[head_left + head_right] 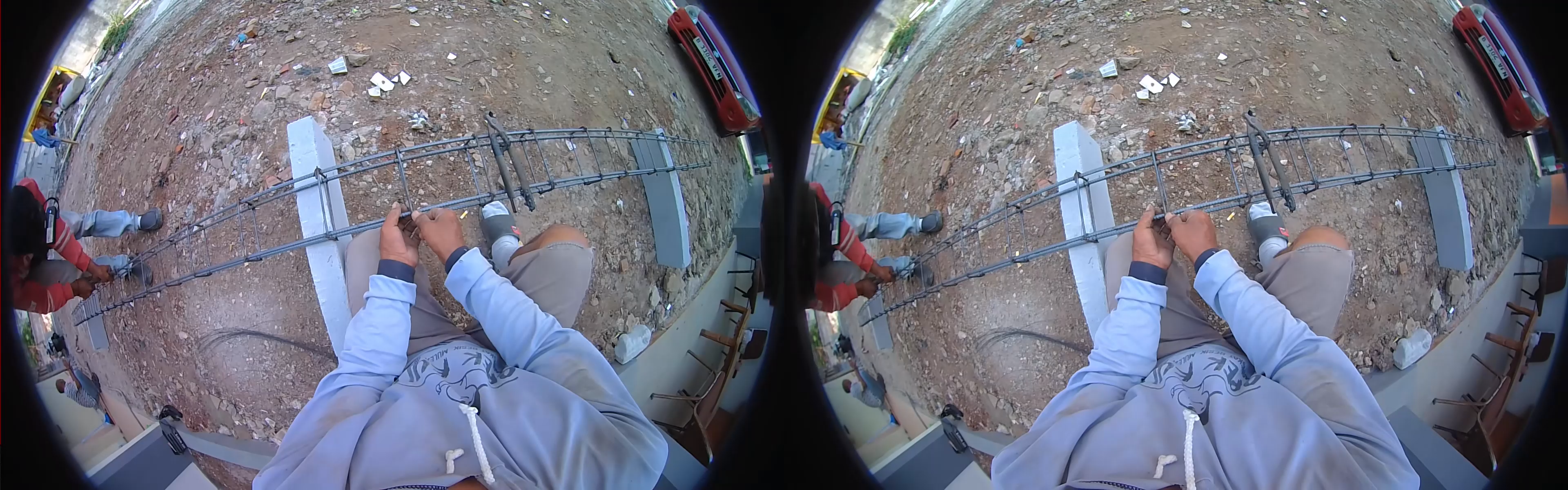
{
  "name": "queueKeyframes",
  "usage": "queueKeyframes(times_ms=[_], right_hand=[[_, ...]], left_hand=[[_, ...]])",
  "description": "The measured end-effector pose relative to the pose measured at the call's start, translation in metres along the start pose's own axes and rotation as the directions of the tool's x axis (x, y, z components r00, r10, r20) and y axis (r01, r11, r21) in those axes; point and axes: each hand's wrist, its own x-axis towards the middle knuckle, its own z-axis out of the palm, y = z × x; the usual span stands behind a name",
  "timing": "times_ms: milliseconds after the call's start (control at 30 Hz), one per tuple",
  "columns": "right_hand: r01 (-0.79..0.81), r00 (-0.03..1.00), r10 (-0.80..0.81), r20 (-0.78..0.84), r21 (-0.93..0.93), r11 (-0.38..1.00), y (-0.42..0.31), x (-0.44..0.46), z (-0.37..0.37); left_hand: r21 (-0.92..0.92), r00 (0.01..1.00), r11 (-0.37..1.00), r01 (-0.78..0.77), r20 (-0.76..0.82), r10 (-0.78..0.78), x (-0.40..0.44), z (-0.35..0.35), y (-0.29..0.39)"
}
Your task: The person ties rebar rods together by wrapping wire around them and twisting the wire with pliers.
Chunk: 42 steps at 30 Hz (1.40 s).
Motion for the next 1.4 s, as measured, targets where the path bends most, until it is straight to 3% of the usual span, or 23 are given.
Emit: queueKeyframes(times_ms=[200,300,500,600,667,733,833,900,1000,1033,1067,1100,1233,1367,1400], right_hand=[[0.022,1.0,-0.023,-0.014,-0.099,0.995,-0.004,-0.001,-0.002],[-0.026,1.0,0.026,0.013,0.022,0.999,-0.002,-0.002,-0.001],[0.124,0.991,-0.114,0.064,-0.179,0.976,0.01,-0.021,-0.012],[0.347,0.932,-0.36,0.039,-0.379,0.858,0.008,-0.044,-0.017],[0.386,0.912,-0.403,0.075,-0.492,0.78,-0.02,-0.06,-0.021],[0.406,0.903,-0.408,0.132,-0.57,0.714,-0.047,-0.07,-0.019],[0.441,0.89,-0.397,0.223,-0.642,0.627,-0.079,-0.05,-0.018],[0.454,0.879,-0.407,0.247,-0.693,0.56,-0.087,-0.032,-0.03],[0.381,0.863,-0.499,0.079,-0.75,0.541,-0.057,0.009,-0.037],[0.239,0.968,-0.228,0.11,-0.685,0.688,-0.058,0.013,-0.044],[0.059,0.985,0.056,0.164,-0.62,0.782,-0.06,0.018,-0.05],[-0.144,0.914,0.327,0.239,-0.563,0.814,-0.061,0.02,-0.054],[-0.192,0.845,0.415,0.338,-0.532,0.825,-0.051,-0.005,-0.049],[-0.009,0.862,0.337,0.38,-0.652,0.758,-0.056,-0.017,-0.07],[0.361,0.826,0.17,0.537,-0.737,0.571,-0.031,-0.01,-0.076]], left_hand=[[0.117,1.0,0.993,0.022,0.019,-0.024,0.004,0.004,0.007],[0.176,0.996,0.984,0.008,0.084,-0.023,0.002,-0.004,0.009],[0.301,0.986,0.942,-0.15,0.117,0.12,-0.006,-0.003,0.008],[0.42,0.969,0.876,-0.239,0.156,0.19,-0.002,-0.009,0.004],[0.498,0.956,0.817,-0.29,0.186,0.226,-0.001,-0.009,0.006],[0.577,0.949,0.753,-0.316,0.203,0.242,-0.007,-0.008,0.009],[0.446,0.948,0.841,-0.307,0.221,0.228,0.0,-0.014,0.005],[0.459,0.948,0.831,-0.314,0.191,0.253,-0.003,-0.009,0.004],[0.59,0.957,0.753,-0.29,0.173,0.232,0.0,-0.012,0.006],[0.651,0.961,0.708,-0.276,0.172,0.217,0.001,-0.014,0.007],[0.667,0.967,0.7,-0.254,0.151,0.207,0.001,-0.013,0.006],[0.683,0.972,0.693,-0.23,0.128,0.197,-0.003,-0.011,0.006],[0.592,0.998,0.803,-0.068,0.043,0.053,-0.025,0.0,0.005],[0.354,0.985,0.934,-0.053,0.175,-0.01,-0.032,0.002,-0.007],[0.283,0.98,0.959,-0.016,0.197,-0.041,-0.03,0.0,-0.008]])
